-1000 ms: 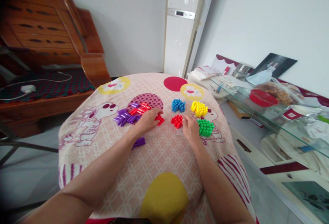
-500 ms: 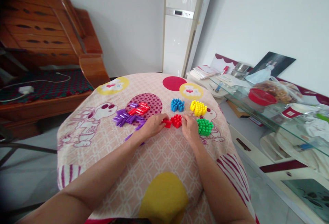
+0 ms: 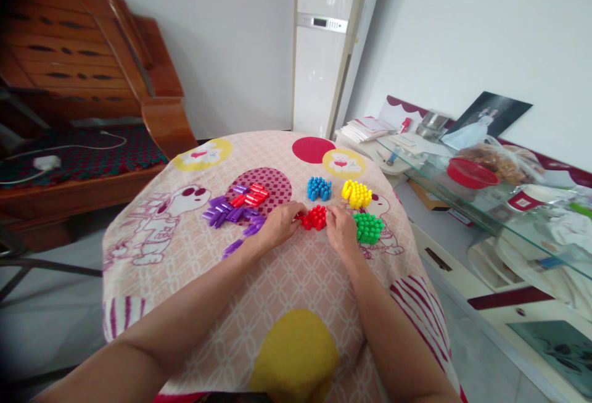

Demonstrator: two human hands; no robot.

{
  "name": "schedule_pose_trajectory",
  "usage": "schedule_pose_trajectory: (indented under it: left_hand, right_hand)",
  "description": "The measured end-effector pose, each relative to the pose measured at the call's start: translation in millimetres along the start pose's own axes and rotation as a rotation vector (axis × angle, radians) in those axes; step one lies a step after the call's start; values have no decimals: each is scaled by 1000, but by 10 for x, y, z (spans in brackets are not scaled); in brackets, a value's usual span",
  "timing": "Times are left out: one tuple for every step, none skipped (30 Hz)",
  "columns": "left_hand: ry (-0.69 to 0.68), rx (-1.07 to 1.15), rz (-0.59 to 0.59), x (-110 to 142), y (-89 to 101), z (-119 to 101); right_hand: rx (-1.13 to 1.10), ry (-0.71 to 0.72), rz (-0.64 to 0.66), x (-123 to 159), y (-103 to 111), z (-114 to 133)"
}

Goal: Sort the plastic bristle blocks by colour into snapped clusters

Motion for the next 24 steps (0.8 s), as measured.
schedule_pose_trajectory:
  left_hand:
    - [7, 1, -1, -5, -18, 11]
    - [19, 1, 2, -8, -38, 29]
    - [34, 0, 8, -10, -61, 50]
    - [49, 1, 15, -10, -84, 73]
    - [62, 4, 22, -11, -106, 93]
    - [70, 11, 24, -12, -126, 109]
    - [73, 22, 18, -14, -139, 118]
    - [70, 35, 5, -17, -145, 121]
    - [67, 49, -12, -19, -147, 120]
    - [66, 60, -28, -20, -147, 116]
    - [66, 69, -42, -20, -146, 111]
    - [68, 75, -50, -18, -142, 104]
    - [72, 77, -53, -16, -135, 99]
    - [80, 77, -53, -13, -119, 98]
    - [90, 72, -53, -10, -89, 103]
    - [99, 63, -54, -6, -43, 115]
    - [107, 44, -56, 0, 21, 136]
    - [119, 12, -58, 9, 102, 172]
    - [136, -32, -60, 24, 198, 226]
    - [156, -88, -58, 46, 300, 296]
    - [201, -157, -55, 86, 408, 397]
    - [248, -221, -44, 135, 507, 509]
    - [297, -273, -25, 195, 589, 632]
    - [342, -317, -5, 260, 657, 754]
  right_hand:
    - [2, 2, 3, 1, -1, 4]
    - [1, 4, 6, 2, -1, 10]
    - [-1, 6, 7, 3, 0, 14]
    - [-3, 8, 7, 3, 2, 18]
    - [-6, 8, 6, 4, 4, 20]
    - [-7, 7, 4, 4, 6, 21]
    - [-8, 7, 3, 5, 6, 21]
    - [-7, 7, 2, 5, 5, 22]
    - [-7, 7, 2, 6, 5, 23]
    - [-6, 5, 2, 7, 4, 22]
    - [-4, 2, 2, 7, 4, 21]
    - [-2, -2, 2, 7, 5, 20]
    - [-1, -5, 1, 8, 7, 20]
    - [-1, -8, 0, 8, 10, 21]
    - [-2, -9, -2, 9, 14, 22]
    - [-5, -10, -2, 9, 16, 23]
    - [-9, -10, -2, 9, 18, 23]
    - [-13, -11, -3, 9, 19, 21]
    - [-16, -13, -3, 8, 20, 17]
    - [-19, -14, -3, 7, 18, 12]
    - [-20, -15, -1, 6, 15, 6]
    - [-20, -15, 2, 4, 10, 1]
    - [-19, -16, 7, 2, 3, -5]
    - [-16, -16, 14, 0, -5, -9]
Point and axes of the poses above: each hand's wrist, its own x-axis away from the middle knuckle, its own y-axis out of the back of the hand, z = x × y, the point moved 9 cm from there along -x, towards the middle knuckle, and after that the axes turned 15 degrees about -y, right-handed, at the moved point
